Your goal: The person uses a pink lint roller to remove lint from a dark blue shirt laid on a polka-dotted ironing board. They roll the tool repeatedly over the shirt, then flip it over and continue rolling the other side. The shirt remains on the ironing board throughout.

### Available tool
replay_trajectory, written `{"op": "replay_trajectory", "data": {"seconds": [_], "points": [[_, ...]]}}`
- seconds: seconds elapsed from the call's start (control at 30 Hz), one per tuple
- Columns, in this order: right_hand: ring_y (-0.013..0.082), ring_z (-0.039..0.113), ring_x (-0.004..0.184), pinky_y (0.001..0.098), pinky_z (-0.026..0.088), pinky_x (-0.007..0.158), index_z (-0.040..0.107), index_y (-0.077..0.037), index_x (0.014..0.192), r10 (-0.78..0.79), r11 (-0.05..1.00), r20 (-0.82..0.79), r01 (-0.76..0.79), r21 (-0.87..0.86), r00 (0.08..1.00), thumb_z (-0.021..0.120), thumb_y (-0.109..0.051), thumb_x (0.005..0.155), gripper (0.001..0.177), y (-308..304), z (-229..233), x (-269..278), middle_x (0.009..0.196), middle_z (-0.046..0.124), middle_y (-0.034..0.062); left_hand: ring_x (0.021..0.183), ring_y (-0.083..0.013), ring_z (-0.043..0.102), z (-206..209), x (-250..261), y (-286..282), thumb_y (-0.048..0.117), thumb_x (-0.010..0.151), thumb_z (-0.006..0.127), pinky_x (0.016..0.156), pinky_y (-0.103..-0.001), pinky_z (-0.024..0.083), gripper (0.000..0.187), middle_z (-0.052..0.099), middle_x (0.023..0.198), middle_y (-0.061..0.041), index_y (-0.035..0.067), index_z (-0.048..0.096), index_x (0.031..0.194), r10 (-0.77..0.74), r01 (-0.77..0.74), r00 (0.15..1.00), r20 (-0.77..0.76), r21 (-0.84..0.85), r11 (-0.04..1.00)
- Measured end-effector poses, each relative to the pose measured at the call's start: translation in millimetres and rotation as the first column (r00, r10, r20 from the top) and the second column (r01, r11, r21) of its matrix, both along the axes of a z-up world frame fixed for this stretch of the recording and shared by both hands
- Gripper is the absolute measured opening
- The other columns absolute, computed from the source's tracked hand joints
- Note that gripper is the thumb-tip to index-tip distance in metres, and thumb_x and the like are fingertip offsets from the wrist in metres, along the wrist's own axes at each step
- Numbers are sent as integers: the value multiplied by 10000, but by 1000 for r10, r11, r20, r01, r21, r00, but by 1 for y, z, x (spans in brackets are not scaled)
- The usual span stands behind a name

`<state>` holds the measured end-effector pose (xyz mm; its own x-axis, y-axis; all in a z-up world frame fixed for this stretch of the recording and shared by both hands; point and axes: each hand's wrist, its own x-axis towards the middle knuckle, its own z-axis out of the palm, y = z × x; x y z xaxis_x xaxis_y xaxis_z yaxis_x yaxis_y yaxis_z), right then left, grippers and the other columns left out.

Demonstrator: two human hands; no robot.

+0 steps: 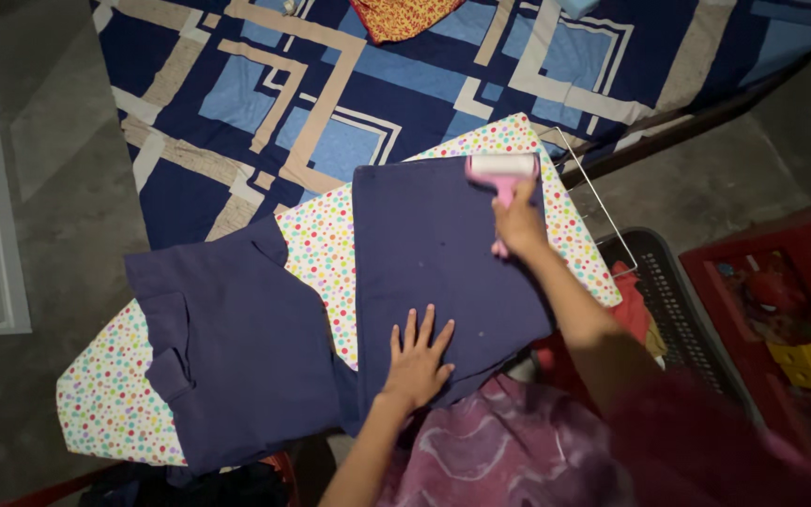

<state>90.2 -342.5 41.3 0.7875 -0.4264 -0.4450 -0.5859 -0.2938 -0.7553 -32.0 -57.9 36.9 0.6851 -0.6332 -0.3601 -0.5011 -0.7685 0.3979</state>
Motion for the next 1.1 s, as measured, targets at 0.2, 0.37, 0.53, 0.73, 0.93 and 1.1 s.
{"op": "replay_trajectory", "data": {"seconds": [0.2, 0.37, 0.53, 0.73, 0.93, 1.1], "points": [[300, 617, 412, 435, 483, 377, 202, -109, 1433, 13, 996, 41, -17, 88, 999, 522, -284, 1032, 542, 6, 1, -76, 643, 630, 222, 1539, -414, 85, -14, 37, 45, 421, 944, 626, 1169, -681, 112, 735, 94, 1690, -101, 295, 297, 1590, 110, -120, 979, 171, 48, 992], [442, 622, 936, 438, 573, 658, 564, 78, 1231, 669, 321, 8, -278, -905, 743, 648, -278, 679, 662, 49, -16, -253, 1080, 567, 286, 1536, -462, 17, -14, 54, 55, 398, 913, 637, 1161, -704, 77, 840, 72, 1717, -57, 156, 230, 1607, 382, -405, 911, 153, 159, 901], [471, 558, 967, 583, 575, 864, 532, 93, 1043, 733, 156, -224, -480, -863, 642, 698, -236, 753, 468, 62, -38, -272, 1027, 551, 345, 1537, -471, -19, -7, 34, 1, 388, 837, 707, 1175, -694, 45, 920, 31, 1676, -221, 64, 251, 1567, 447, -467, 881, 153, 143, 872], [194, 592, 574, 381, 509, 404, 412, -67, 1241, -272, 942, 279, 196, 272, 921, 633, -227, 962, 390, 13, -35, -88, 805, 573, 111, 1541, -450, 36, 3, 10, -61, 293, 836, 713, 1185, -679, 88, 851, 112, 1666, -226, 32, 317, 1542, 41, -44, 996, 80, 28, 999], [251, 620, 556, 350, 480, 448, 370, -138, 1355, -288, 932, 154, 240, 272, 945, 520, -210, 1027, 367, -67, -30, -43, 800, 632, 131, 1556, -373, 106, -22, 10, -138, 198, 831, 680, 1185, -637, 173, 810, 161, 1684, -139, 64, 342, 1554, -409, 408, 889, 205, 51, 912], [244, 697, 710, 359, 580, 554, 403, -75, 1337, -439, 881, 529, 463, 95, 726, 561, -112, 1004, 371, -62, -84, -121, 1133, 592, 149, 1503, -364, 224, -50, 15, -166, 175, 841, 627, 1124, -585, 273, 737, 267, 1639, -105, 103, 385, 1534, -596, 613, 713, 370, 85, 786]]}}
